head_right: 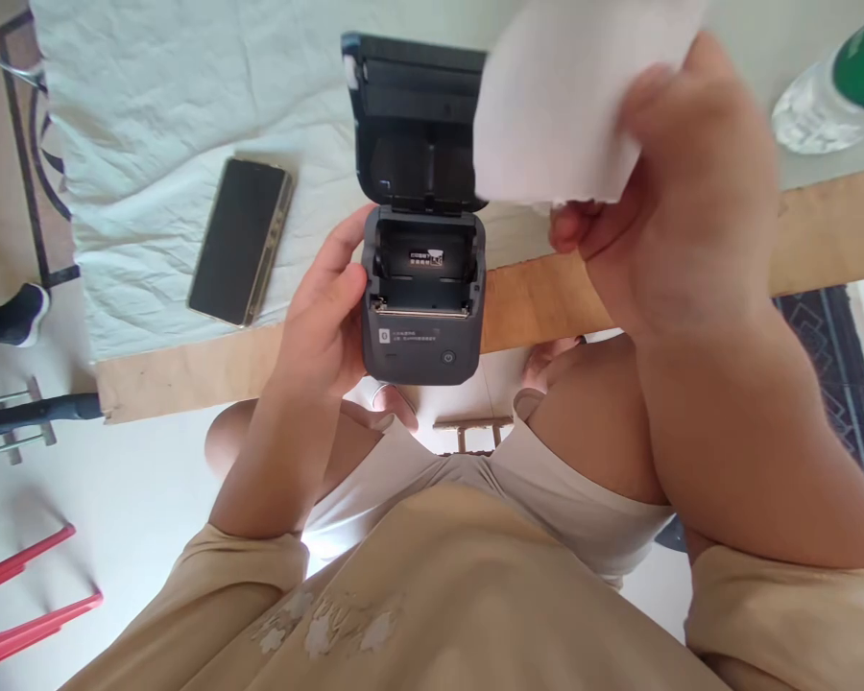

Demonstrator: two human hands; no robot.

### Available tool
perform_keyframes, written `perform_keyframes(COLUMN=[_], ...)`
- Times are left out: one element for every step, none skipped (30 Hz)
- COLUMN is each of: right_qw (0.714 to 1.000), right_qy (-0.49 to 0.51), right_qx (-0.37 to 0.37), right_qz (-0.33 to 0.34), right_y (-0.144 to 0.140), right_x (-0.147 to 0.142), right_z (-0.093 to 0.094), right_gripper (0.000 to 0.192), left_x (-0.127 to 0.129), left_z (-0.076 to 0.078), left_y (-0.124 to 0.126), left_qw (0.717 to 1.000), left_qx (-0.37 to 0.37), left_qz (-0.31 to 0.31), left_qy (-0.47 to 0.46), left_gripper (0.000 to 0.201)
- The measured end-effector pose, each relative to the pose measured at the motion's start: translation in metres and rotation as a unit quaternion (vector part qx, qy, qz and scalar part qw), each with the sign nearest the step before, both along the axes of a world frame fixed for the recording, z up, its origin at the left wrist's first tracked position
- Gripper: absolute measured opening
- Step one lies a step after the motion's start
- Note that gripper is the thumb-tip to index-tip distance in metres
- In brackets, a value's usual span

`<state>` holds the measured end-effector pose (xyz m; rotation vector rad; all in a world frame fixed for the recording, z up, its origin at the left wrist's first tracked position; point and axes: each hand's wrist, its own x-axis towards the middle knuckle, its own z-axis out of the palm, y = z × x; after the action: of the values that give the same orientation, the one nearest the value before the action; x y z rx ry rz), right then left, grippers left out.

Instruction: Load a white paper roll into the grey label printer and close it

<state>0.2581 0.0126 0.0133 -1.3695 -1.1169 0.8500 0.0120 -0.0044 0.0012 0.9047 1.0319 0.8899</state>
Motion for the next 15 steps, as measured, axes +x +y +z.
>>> perform_keyframes(right_qw=[0.999,0.998,0.997,0.993,0.985,0.974,0.963,0.955,0.948,0.94,0.931,0.921,0.914,0.911,0.912], right_qy=[0.021,0.011,-0.03,-0.091,-0.159,-0.221,-0.267,-0.296,-0.317,-0.34,-0.364,-0.383,-0.395,-0.402,-0.402], right_qx=[0.028,0.052,0.066,0.071,0.063,0.051,0.038,0.027,0.013,-0.01,-0.037,-0.062,-0.08,-0.084,-0.072], right_qz=[-0.014,-0.023,-0.026,-0.026,-0.02,-0.014,-0.011,-0.006,0.002,0.011,0.021,0.03,0.039,0.044,0.043], right_y=[0.0,-0.002,-0.005,-0.008,-0.012,-0.015,-0.017,-0.018,-0.019,-0.019,-0.019,-0.019,-0.02,-0.021,-0.023], right_x=[0.001,0.002,0.003,0.005,0.008,0.01,0.013,0.015,0.017,0.017,0.017,0.016,0.015,0.014,0.014], right_z=[-0.002,-0.004,-0.005,-0.006,-0.006,-0.006,-0.006,-0.007,-0.007,-0.008,-0.01,-0.011,-0.013,-0.014,-0.016], right_gripper=[0.044,0.041,0.037,0.033,0.03,0.028,0.03,0.035,0.04,0.045,0.049,0.053,0.056,0.059,0.061], left_x=[0.0,0.0,-0.001,-0.001,-0.002,-0.002,-0.003,-0.004,-0.004,-0.004,-0.005,-0.005,-0.005,-0.005,-0.004], left_z=[-0.001,-0.003,-0.005,-0.007,-0.008,-0.009,-0.01,-0.011,-0.011,-0.011,-0.01,-0.01,-0.01,-0.009,-0.009], left_y=[0.0,0.0,0.0,0.0,0.0,0.0,0.0,0.0,0.0,0.0,0.001,0.001,0.001,0.002,0.002], left_qw=[1.0,1.0,1.0,1.0,1.0,1.0,1.0,0.999,0.999,0.999,0.999,0.999,0.999,0.999,0.999], left_qx=[0.006,0.01,0.015,0.017,0.019,0.021,0.021,0.021,0.019,0.018,0.016,0.015,0.015,0.014,0.013], left_qz=[-0.002,-0.003,-0.004,-0.007,-0.009,-0.013,-0.016,-0.02,-0.024,-0.027,-0.028,-0.029,-0.029,-0.028,-0.026], left_qy=[-0.002,-0.005,-0.007,-0.008,-0.01,-0.012,-0.013,-0.014,-0.016,-0.016,-0.017,-0.018,-0.02,-0.022,-0.023], left_gripper=[0.057,0.056,0.056,0.056,0.057,0.059,0.06,0.06,0.06,0.06,0.059,0.059,0.058,0.058,0.058])
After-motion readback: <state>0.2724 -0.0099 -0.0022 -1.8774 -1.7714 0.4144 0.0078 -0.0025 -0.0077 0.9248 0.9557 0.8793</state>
